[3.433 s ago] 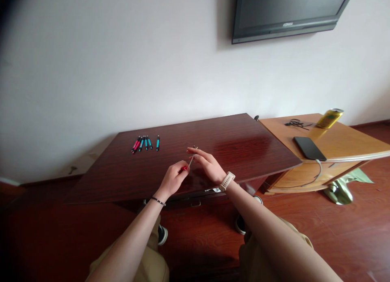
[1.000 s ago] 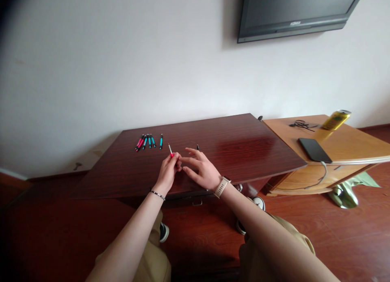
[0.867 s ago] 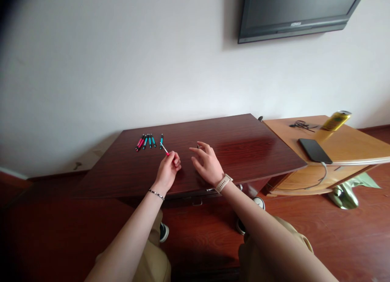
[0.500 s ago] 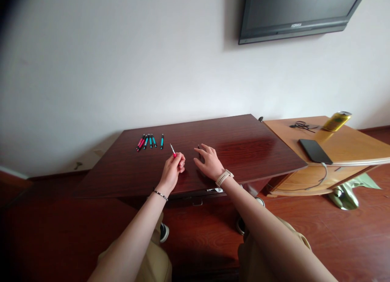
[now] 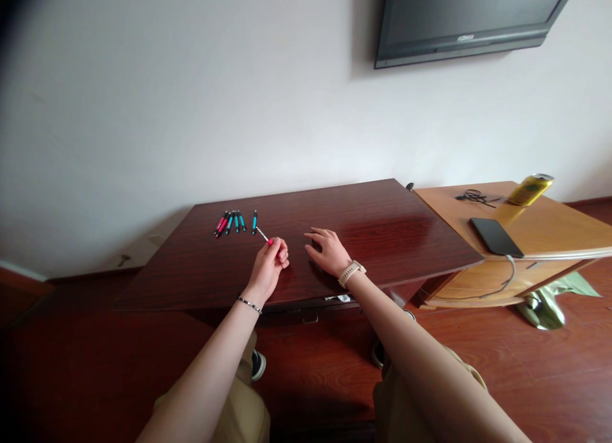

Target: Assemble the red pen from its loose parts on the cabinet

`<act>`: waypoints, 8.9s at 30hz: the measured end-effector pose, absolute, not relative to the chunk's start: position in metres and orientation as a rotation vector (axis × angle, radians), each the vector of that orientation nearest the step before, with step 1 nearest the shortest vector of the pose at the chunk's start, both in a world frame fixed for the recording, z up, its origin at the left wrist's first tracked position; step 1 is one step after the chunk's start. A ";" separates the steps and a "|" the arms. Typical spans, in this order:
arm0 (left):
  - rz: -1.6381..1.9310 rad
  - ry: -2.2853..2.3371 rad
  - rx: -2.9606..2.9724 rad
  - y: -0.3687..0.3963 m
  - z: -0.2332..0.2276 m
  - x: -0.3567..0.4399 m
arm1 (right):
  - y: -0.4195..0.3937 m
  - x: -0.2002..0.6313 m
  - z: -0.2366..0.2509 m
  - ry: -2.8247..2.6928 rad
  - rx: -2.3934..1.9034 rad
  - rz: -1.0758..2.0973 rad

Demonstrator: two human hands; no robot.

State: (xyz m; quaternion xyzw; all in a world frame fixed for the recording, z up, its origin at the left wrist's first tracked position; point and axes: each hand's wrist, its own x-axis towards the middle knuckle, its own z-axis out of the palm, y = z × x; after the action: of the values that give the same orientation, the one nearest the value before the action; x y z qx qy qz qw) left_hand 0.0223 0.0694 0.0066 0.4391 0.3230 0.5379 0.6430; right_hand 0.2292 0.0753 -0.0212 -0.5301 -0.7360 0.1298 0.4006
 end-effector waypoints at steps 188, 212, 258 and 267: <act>1.309 0.921 1.183 0.109 -0.014 -0.016 | 0.067 0.243 -0.017 -1.227 -1.017 0.985; 1.291 0.965 1.190 0.107 -0.012 -0.015 | 0.070 0.243 -0.021 -1.194 -1.046 0.947; 1.249 0.961 1.457 0.105 -0.017 -0.011 | 0.063 0.240 -0.012 -1.263 -1.148 0.879; 1.280 0.929 1.424 0.106 -0.019 -0.010 | 0.064 0.241 -0.014 -1.246 -1.105 0.892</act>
State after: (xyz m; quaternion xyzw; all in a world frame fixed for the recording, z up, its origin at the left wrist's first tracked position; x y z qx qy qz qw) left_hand -0.0098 0.1057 -0.0186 0.5851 0.3816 0.5258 0.4853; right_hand 0.2409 0.0640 -0.0138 -0.4741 -0.5345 0.3826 0.5858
